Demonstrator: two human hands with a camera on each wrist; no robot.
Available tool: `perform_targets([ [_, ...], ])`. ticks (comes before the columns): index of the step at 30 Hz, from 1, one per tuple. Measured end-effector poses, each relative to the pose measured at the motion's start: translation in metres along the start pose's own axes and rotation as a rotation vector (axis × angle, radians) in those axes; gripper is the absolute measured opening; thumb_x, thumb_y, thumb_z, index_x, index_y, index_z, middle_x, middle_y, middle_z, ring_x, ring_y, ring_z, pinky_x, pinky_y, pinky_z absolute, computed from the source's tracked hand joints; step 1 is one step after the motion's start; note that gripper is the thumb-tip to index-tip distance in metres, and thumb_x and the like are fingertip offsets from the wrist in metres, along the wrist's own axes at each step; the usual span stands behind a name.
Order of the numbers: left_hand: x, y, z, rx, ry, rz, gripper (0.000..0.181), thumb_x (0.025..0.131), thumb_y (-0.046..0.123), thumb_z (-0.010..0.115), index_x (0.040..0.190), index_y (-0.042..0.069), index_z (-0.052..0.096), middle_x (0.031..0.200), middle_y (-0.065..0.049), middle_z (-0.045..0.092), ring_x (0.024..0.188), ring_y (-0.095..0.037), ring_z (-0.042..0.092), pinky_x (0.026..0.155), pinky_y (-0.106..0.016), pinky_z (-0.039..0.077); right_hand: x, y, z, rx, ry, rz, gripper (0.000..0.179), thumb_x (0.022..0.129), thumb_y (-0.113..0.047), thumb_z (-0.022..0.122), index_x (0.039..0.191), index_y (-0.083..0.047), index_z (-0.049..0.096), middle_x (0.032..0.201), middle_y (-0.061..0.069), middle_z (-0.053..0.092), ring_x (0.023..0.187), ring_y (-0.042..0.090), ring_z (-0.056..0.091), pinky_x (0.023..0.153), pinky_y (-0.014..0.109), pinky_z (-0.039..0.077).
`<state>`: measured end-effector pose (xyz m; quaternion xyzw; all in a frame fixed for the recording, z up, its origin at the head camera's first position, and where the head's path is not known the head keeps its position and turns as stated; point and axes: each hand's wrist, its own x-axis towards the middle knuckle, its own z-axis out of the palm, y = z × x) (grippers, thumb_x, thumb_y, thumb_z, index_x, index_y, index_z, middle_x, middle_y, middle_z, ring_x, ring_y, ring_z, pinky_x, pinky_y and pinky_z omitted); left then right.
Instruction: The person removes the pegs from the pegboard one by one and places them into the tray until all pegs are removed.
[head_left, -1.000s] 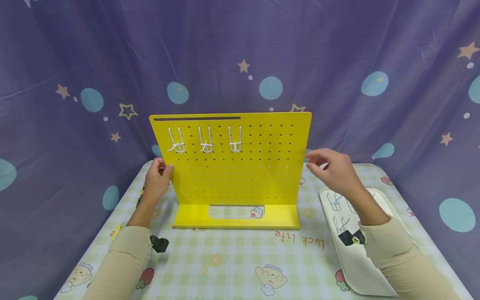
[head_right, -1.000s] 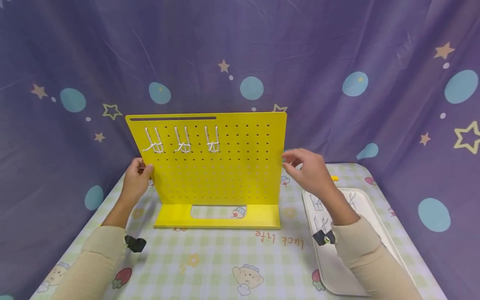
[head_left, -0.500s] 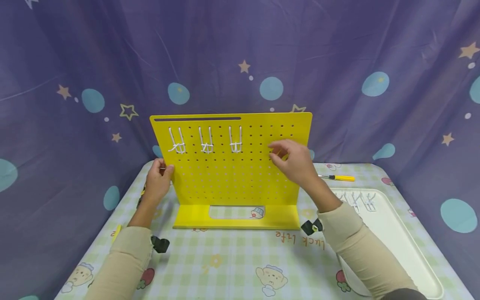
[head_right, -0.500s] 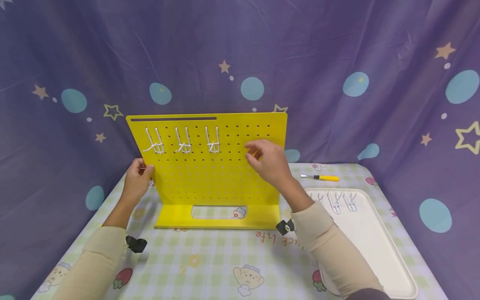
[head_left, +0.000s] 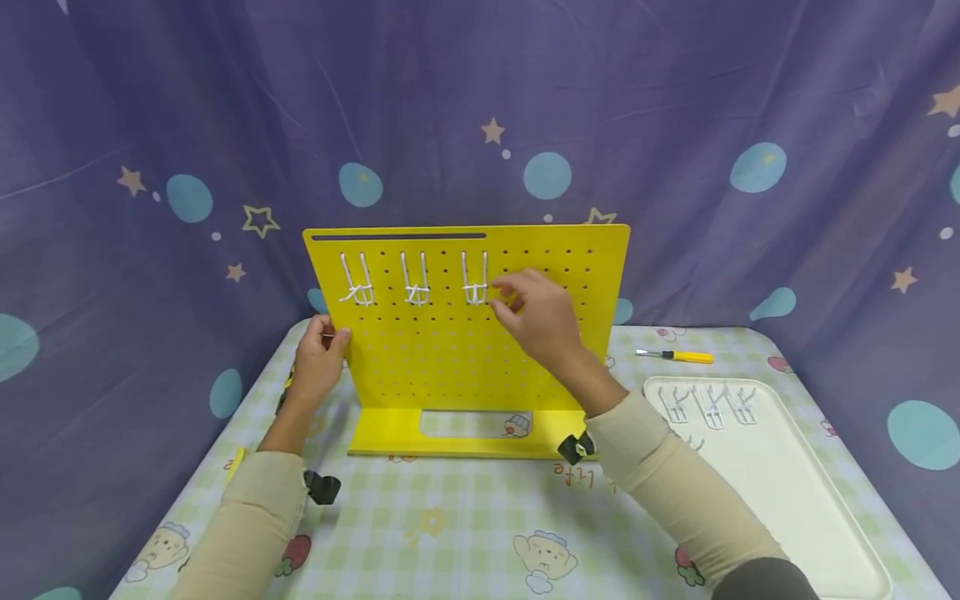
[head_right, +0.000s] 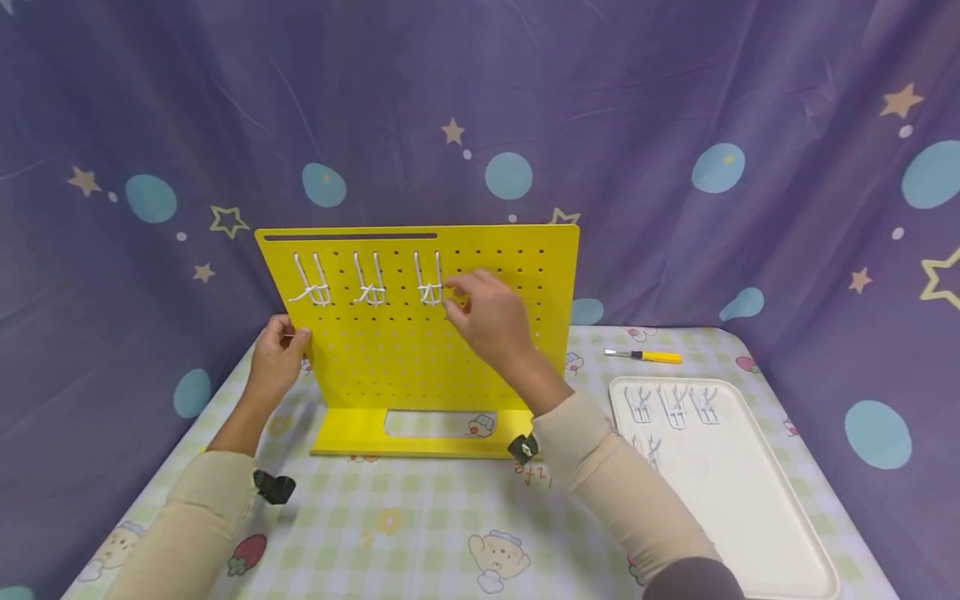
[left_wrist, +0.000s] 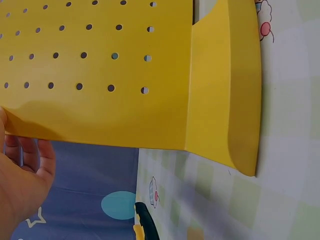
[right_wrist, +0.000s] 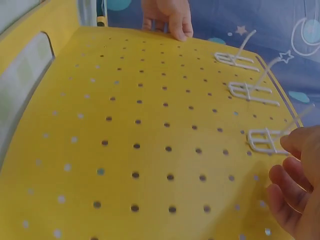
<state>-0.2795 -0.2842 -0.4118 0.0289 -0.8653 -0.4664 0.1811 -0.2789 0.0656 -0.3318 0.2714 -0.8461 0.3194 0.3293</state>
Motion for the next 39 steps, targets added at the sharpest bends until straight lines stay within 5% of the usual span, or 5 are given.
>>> perform_targets([
  [16, -0.002, 0.001, -0.001, 0.007, -0.027, -0.004, 0.032, 0.108, 0.036, 0.046, 0.121, 0.007, 0.046, 0.107, -0.006, 0.052, 0.087, -0.014, 0.053, 0.067, -0.026, 0.048, 0.012, -0.015, 0.018, -0.110, -0.035, 0.067, 0.015, 0.094, -0.018, 0.070, 0.107, -0.018, 0.076, 0.095, 0.001, 0.072, 0.078, 0.014, 0.067, 0.061, 0.026, 0.052],
  [39, -0.001, 0.001, 0.000, 0.029, -0.021, -0.011, 0.029, 0.109, 0.033, 0.045, 0.117, 0.005, 0.043, 0.108, -0.010, 0.050, 0.090, -0.020, 0.053, 0.066, -0.026, 0.047, 0.015, -0.021, 0.019, -0.103, 0.023, 0.099, 0.008, 0.094, -0.021, 0.072, 0.097, -0.020, 0.079, 0.092, 0.000, 0.070, 0.079, 0.014, 0.065, 0.066, 0.030, 0.054],
])
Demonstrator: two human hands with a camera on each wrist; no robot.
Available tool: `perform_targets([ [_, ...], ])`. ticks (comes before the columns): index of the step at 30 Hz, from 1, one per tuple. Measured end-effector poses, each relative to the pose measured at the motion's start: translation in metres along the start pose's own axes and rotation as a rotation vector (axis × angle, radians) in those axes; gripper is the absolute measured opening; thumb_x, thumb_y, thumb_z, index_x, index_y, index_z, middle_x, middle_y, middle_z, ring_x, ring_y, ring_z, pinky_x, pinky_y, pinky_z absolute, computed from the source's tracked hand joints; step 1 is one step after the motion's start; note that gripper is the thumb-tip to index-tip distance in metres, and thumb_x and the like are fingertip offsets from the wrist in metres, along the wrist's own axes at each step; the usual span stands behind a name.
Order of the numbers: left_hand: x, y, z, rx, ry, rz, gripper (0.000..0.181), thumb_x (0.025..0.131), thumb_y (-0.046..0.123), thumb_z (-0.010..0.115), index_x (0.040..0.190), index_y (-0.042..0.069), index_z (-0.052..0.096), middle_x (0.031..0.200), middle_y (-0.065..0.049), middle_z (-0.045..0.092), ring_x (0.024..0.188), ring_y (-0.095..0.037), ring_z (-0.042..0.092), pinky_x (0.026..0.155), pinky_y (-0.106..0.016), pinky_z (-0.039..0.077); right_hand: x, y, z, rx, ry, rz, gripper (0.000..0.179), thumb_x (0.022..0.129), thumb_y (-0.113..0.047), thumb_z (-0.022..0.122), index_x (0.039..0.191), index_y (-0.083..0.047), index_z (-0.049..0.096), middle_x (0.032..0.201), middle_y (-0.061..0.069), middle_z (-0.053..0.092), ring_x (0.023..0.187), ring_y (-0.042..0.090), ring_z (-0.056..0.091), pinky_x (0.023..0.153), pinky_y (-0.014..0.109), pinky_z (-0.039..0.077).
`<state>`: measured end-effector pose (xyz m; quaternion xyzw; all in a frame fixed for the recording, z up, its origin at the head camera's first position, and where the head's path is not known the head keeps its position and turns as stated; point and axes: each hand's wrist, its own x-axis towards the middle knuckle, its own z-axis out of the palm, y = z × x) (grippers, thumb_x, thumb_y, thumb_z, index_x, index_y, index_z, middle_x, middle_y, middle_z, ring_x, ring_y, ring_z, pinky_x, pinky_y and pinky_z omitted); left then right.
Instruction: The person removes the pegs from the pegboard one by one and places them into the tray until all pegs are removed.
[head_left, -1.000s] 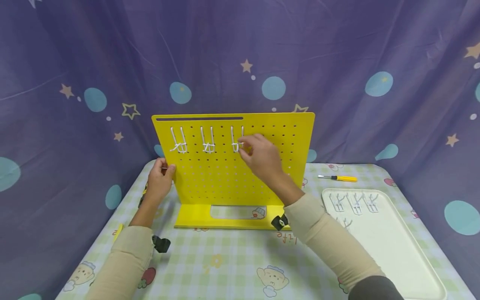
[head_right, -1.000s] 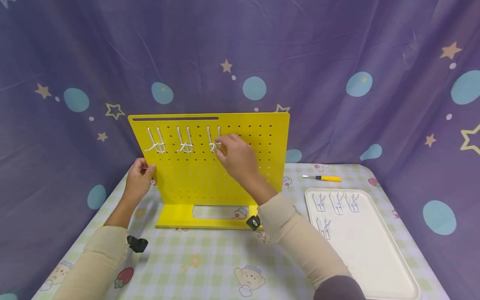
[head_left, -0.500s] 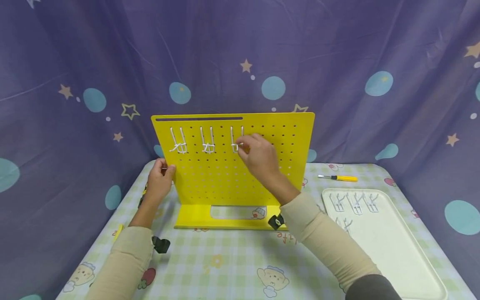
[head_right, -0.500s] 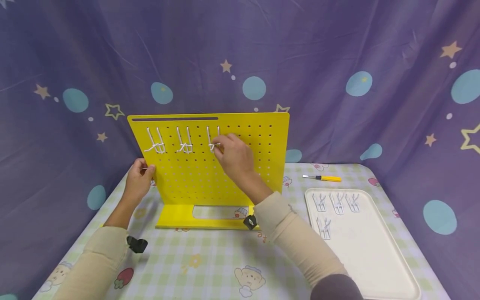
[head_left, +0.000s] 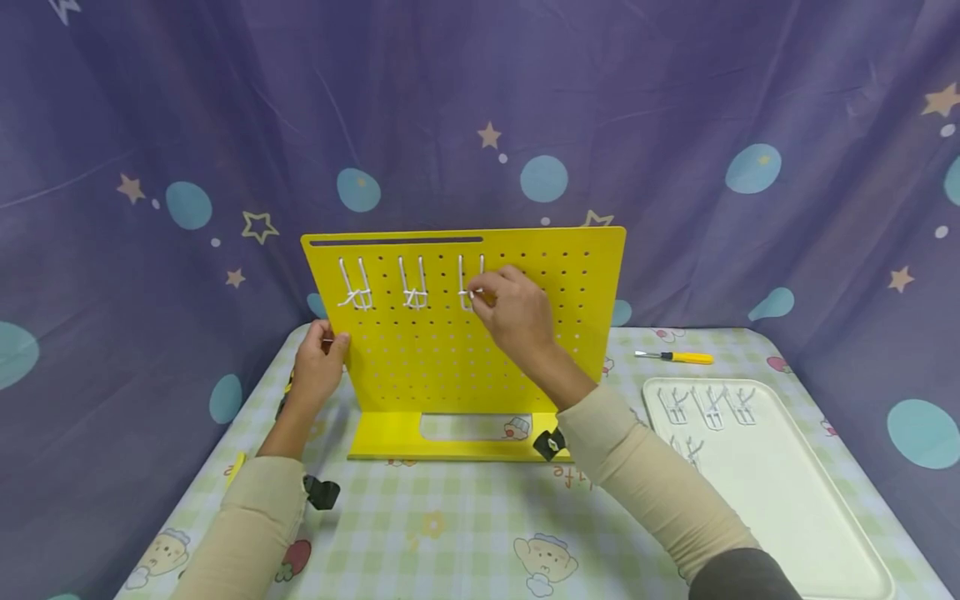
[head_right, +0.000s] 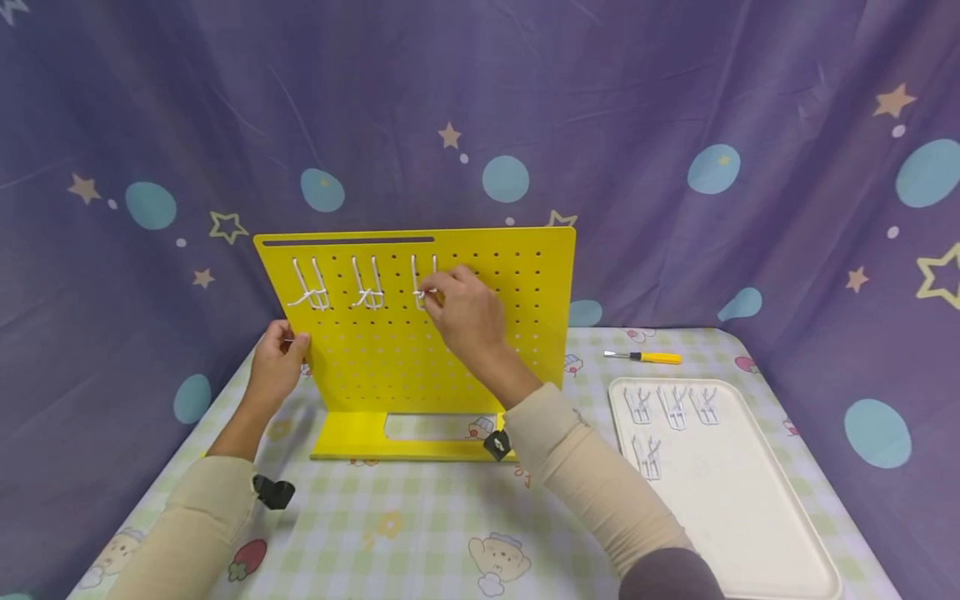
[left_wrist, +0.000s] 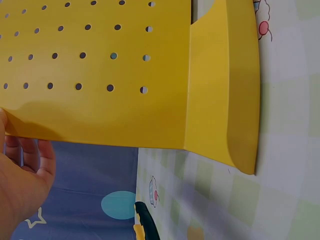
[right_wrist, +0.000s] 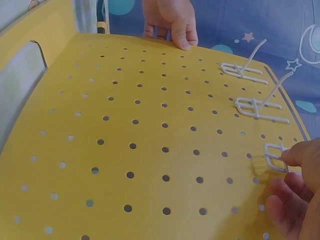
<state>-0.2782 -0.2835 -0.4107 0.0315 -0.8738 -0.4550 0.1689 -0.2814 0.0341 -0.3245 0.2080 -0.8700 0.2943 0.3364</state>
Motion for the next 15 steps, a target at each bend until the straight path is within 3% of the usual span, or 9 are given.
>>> perform_targets([
  [15, -0.0025, 0.0012, -0.0018, -0.004, -0.018, 0.001, 0.032, 0.109, 0.036, 0.044, 0.120, 0.006, 0.044, 0.108, -0.009, 0.050, 0.088, -0.020, 0.052, 0.068, -0.028, 0.047, -0.0008, 0.0014, 0.0009, -0.010, 0.062, -0.096, 0.007, 0.093, -0.018, 0.073, 0.096, -0.018, 0.080, 0.091, 0.001, 0.072, 0.078, 0.016, 0.067, 0.067, 0.029, 0.057],
])
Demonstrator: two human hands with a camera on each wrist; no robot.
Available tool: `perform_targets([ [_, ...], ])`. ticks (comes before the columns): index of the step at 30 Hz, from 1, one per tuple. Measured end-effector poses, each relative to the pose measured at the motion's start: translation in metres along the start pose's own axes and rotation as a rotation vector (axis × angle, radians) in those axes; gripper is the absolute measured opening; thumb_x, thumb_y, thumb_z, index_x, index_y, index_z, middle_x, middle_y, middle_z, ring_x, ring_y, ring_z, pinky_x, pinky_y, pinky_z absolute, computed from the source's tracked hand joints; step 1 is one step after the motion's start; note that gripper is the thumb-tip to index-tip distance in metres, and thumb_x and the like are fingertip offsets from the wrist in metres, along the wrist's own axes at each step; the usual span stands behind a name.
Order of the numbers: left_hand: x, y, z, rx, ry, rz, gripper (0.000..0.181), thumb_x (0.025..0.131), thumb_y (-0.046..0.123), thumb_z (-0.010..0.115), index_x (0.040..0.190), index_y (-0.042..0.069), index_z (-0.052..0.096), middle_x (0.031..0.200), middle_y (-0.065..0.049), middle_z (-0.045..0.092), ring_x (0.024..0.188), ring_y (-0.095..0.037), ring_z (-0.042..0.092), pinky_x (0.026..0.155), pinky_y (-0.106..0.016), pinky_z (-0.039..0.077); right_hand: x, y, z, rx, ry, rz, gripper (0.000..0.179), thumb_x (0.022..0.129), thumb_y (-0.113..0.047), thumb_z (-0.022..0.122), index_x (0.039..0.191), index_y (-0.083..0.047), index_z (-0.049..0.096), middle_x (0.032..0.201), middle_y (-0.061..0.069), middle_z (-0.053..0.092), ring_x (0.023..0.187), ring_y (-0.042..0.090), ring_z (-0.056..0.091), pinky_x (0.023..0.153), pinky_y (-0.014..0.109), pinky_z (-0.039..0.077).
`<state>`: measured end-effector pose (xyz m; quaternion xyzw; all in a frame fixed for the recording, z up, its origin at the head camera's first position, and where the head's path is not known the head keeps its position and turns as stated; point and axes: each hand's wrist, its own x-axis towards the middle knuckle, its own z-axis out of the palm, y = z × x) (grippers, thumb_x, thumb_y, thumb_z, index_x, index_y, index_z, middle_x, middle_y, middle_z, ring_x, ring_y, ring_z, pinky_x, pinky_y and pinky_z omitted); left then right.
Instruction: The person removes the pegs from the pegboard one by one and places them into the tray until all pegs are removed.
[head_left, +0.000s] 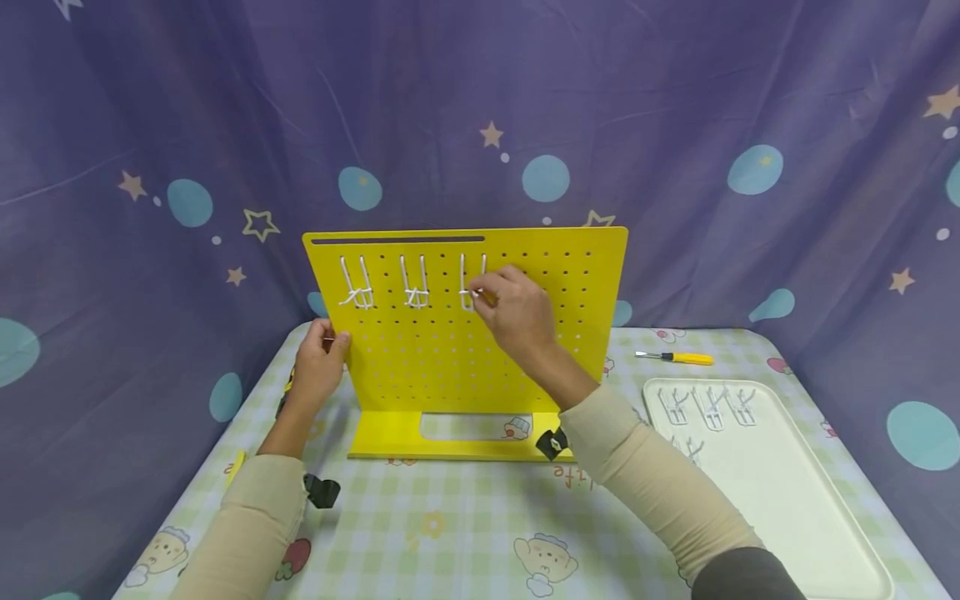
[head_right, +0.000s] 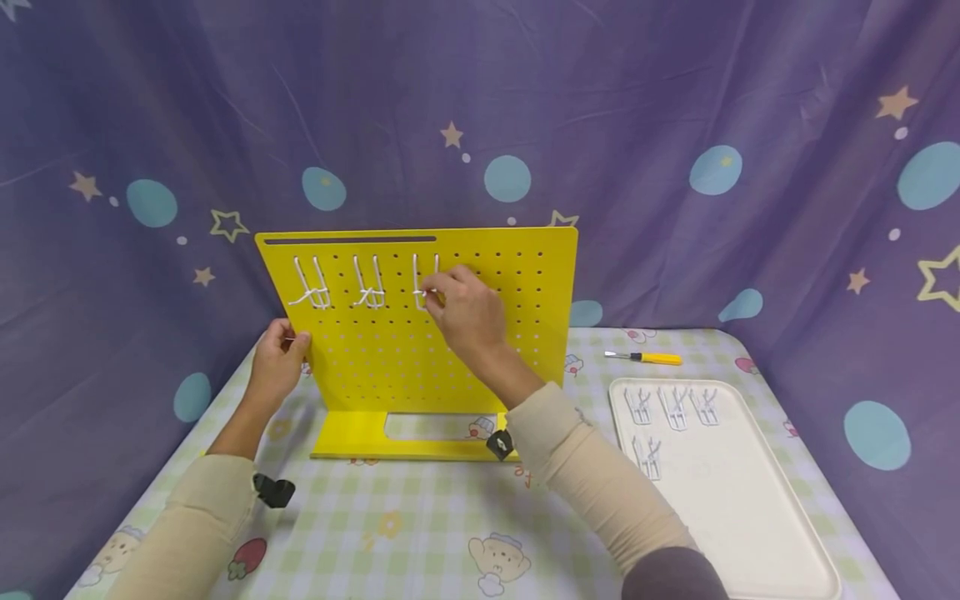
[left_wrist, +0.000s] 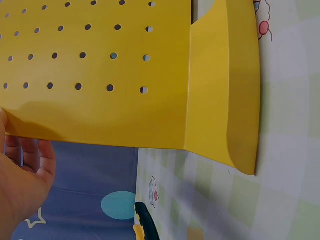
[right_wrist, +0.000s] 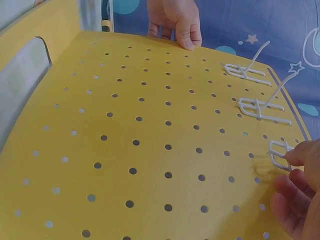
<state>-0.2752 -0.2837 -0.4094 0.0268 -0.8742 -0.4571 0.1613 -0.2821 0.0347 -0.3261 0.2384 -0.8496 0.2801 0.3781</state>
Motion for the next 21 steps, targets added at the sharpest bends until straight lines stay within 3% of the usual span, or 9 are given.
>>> perform_targets([
  [14, 0.001, -0.002, 0.001, 0.005, 0.010, 0.004, 0.032, 0.109, 0.034, 0.044, 0.121, 0.004, 0.045, 0.105, -0.011, 0.052, 0.087, -0.021, 0.052, 0.068, -0.026, 0.047, 0.000, 0.000, -0.006, 0.037, 0.098, -0.105, 0.007, 0.089, -0.013, 0.075, 0.094, -0.013, 0.080, 0.087, 0.002, 0.070, 0.074, 0.016, 0.067, 0.066, 0.027, 0.058],
  [21, 0.002, -0.003, 0.001, 0.008, 0.010, 0.005, 0.033, 0.109, 0.034, 0.044, 0.123, 0.004, 0.045, 0.105, -0.013, 0.053, 0.088, -0.022, 0.053, 0.070, -0.027, 0.048, -0.007, 0.006, -0.022, 0.059, 0.073, -0.085, 0.006, 0.090, -0.013, 0.076, 0.093, -0.014, 0.080, 0.087, 0.002, 0.070, 0.071, 0.015, 0.069, 0.065, 0.027, 0.059],
])
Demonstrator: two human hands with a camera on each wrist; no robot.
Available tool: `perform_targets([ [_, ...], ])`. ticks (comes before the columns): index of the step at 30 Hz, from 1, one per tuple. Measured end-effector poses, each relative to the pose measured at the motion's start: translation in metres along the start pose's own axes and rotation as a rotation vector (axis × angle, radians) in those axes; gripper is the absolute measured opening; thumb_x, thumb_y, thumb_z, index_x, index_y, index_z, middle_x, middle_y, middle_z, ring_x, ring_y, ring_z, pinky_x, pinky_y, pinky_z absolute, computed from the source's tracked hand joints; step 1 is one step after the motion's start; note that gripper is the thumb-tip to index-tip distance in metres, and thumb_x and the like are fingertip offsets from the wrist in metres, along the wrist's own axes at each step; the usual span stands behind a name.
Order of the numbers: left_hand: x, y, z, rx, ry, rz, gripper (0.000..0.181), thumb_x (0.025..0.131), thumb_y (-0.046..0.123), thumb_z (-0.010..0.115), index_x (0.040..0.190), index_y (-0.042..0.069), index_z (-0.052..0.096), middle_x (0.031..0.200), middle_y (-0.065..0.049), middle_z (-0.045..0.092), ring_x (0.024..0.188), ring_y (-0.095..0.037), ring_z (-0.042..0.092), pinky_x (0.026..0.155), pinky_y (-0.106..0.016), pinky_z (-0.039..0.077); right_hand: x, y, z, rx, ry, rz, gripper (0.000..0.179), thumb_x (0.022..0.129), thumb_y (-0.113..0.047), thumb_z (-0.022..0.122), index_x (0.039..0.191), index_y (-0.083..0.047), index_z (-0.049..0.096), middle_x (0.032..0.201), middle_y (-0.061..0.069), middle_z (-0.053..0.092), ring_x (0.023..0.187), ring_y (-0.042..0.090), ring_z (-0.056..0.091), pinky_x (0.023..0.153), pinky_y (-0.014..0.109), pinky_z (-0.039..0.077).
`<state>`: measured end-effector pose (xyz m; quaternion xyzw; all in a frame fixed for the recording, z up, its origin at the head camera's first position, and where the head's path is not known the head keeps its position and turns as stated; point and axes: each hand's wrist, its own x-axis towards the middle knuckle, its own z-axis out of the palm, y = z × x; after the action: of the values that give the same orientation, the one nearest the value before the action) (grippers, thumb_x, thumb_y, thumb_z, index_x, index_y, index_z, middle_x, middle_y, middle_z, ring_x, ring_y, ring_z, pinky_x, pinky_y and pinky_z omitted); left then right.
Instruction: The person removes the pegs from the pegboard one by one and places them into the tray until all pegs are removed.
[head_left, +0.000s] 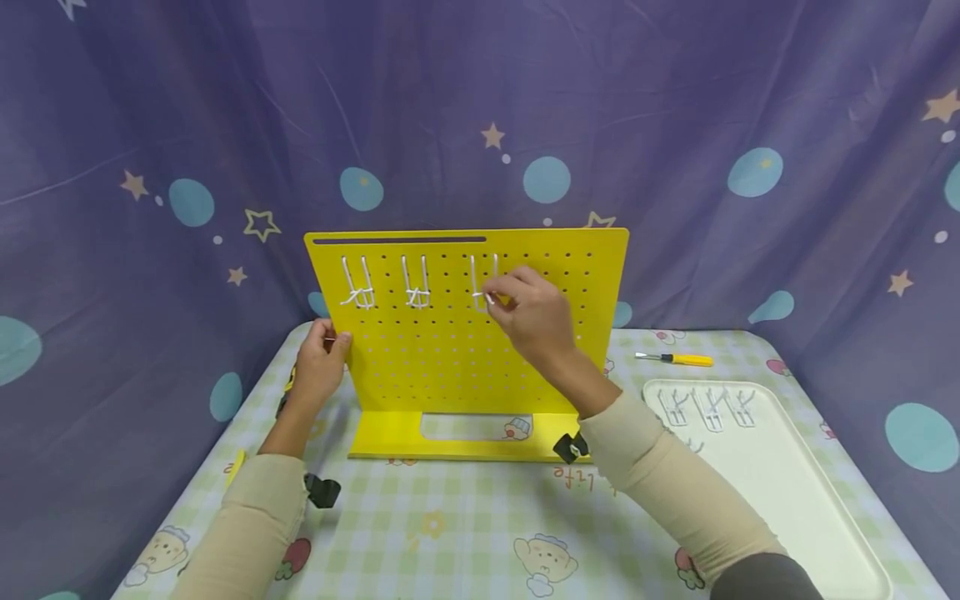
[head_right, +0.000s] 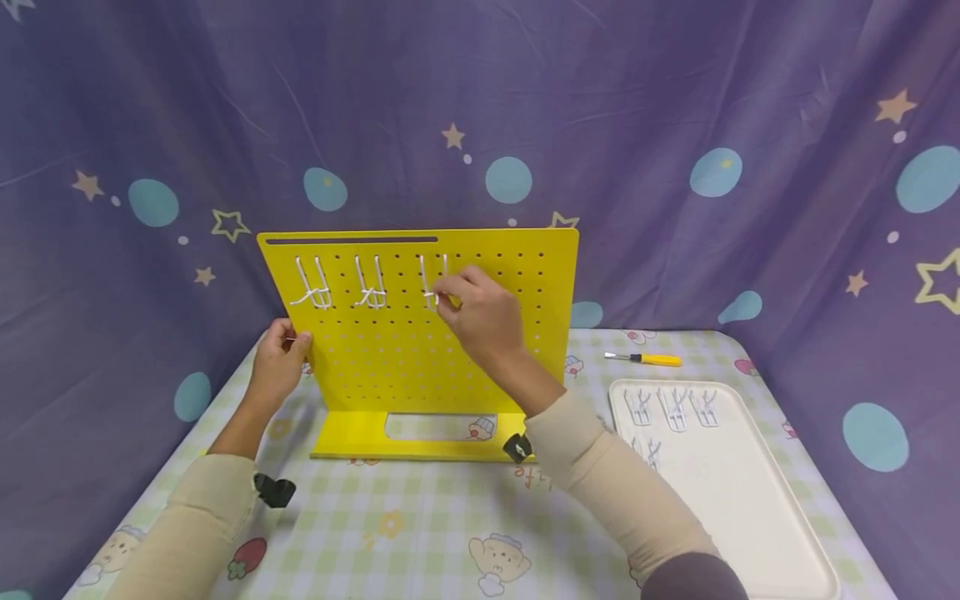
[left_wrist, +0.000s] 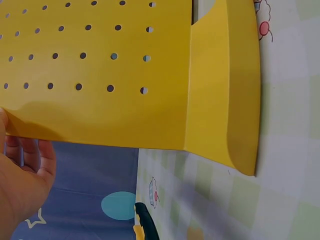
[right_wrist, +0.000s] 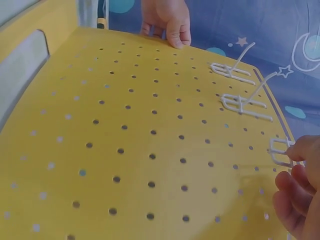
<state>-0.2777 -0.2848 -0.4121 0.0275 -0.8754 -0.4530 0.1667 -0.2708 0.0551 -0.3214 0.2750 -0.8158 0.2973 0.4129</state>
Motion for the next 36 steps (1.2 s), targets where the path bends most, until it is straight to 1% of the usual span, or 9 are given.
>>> perform_targets([
  [6, 0.000, 0.000, 0.000, 0.008, -0.009, -0.003, 0.032, 0.110, 0.034, 0.043, 0.122, 0.005, 0.044, 0.109, -0.014, 0.052, 0.093, -0.024, 0.053, 0.073, -0.030, 0.047, -0.012, 0.011, -0.015, -0.016, -0.027, 0.021, 0.005, 0.089, -0.014, 0.077, 0.092, -0.014, 0.081, 0.085, 0.003, 0.070, 0.068, 0.016, 0.067, 0.061, 0.028, 0.057],
  [11, 0.000, 0.001, 0.001, 0.005, 0.002, -0.024, 0.030, 0.110, 0.032, 0.043, 0.123, 0.005, 0.044, 0.111, -0.014, 0.052, 0.095, -0.025, 0.053, 0.075, -0.030, 0.047, -0.024, 0.021, -0.029, -0.038, -0.051, 0.061, 0.007, 0.087, -0.015, 0.079, 0.093, -0.016, 0.081, 0.087, 0.003, 0.070, 0.070, 0.016, 0.069, 0.061, 0.030, 0.056],
  [15, 0.000, 0.000, 0.002, 0.006, 0.000, -0.026, 0.030, 0.110, 0.031, 0.043, 0.123, 0.005, 0.044, 0.110, -0.015, 0.052, 0.094, -0.025, 0.053, 0.074, -0.028, 0.047, -0.035, 0.032, -0.039, -0.048, -0.067, 0.090, 0.008, 0.085, -0.015, 0.082, 0.093, -0.016, 0.081, 0.089, 0.003, 0.071, 0.072, 0.017, 0.071, 0.059, 0.031, 0.056],
  [19, 0.000, 0.001, 0.001, 0.004, -0.006, -0.020, 0.030, 0.110, 0.032, 0.043, 0.122, 0.004, 0.044, 0.109, -0.014, 0.052, 0.094, -0.024, 0.052, 0.074, -0.027, 0.046, -0.045, 0.045, -0.050, -0.060, -0.052, 0.079, 0.009, 0.083, -0.014, 0.082, 0.091, -0.016, 0.080, 0.089, 0.003, 0.072, 0.070, 0.018, 0.070, 0.057, 0.033, 0.054],
  [23, 0.000, 0.002, 0.000, -0.001, -0.011, -0.015, 0.031, 0.109, 0.032, 0.043, 0.122, 0.004, 0.044, 0.109, -0.013, 0.051, 0.094, -0.023, 0.052, 0.074, -0.027, 0.046, -0.053, 0.055, -0.063, -0.069, -0.049, 0.104, 0.009, 0.082, -0.012, 0.083, 0.090, -0.015, 0.081, 0.088, 0.004, 0.072, 0.068, 0.019, 0.070, 0.057, 0.035, 0.053],
  [28, 0.000, 0.002, 0.001, -0.003, -0.008, -0.002, 0.030, 0.109, 0.031, 0.044, 0.122, 0.004, 0.045, 0.108, -0.011, 0.051, 0.091, -0.020, 0.052, 0.072, -0.025, 0.047, -0.064, 0.070, -0.082, -0.085, -0.117, 0.187, 0.007, 0.084, -0.012, 0.081, 0.091, -0.015, 0.081, 0.089, 0.004, 0.073, 0.069, 0.022, 0.071, 0.055, 0.036, 0.054],
  [32, -0.001, 0.003, 0.000, -0.004, -0.006, -0.005, 0.030, 0.109, 0.033, 0.044, 0.120, 0.004, 0.045, 0.104, -0.010, 0.051, 0.087, -0.019, 0.052, 0.070, -0.026, 0.047, -0.074, 0.083, -0.097, -0.108, -0.185, 0.224, 0.006, 0.086, -0.012, 0.080, 0.091, -0.015, 0.081, 0.091, 0.006, 0.074, 0.069, 0.023, 0.071, 0.056, 0.038, 0.055],
  [36, -0.001, 0.003, 0.000, -0.008, -0.004, -0.018, 0.032, 0.109, 0.034, 0.044, 0.122, 0.005, 0.046, 0.105, -0.011, 0.052, 0.088, -0.019, 0.053, 0.071, -0.026, 0.047, -0.087, 0.093, -0.112, -0.121, -0.227, 0.261, 0.007, 0.085, -0.012, 0.081, 0.092, -0.015, 0.081, 0.091, 0.007, 0.075, 0.069, 0.023, 0.070, 0.056, 0.031, 0.052],
])
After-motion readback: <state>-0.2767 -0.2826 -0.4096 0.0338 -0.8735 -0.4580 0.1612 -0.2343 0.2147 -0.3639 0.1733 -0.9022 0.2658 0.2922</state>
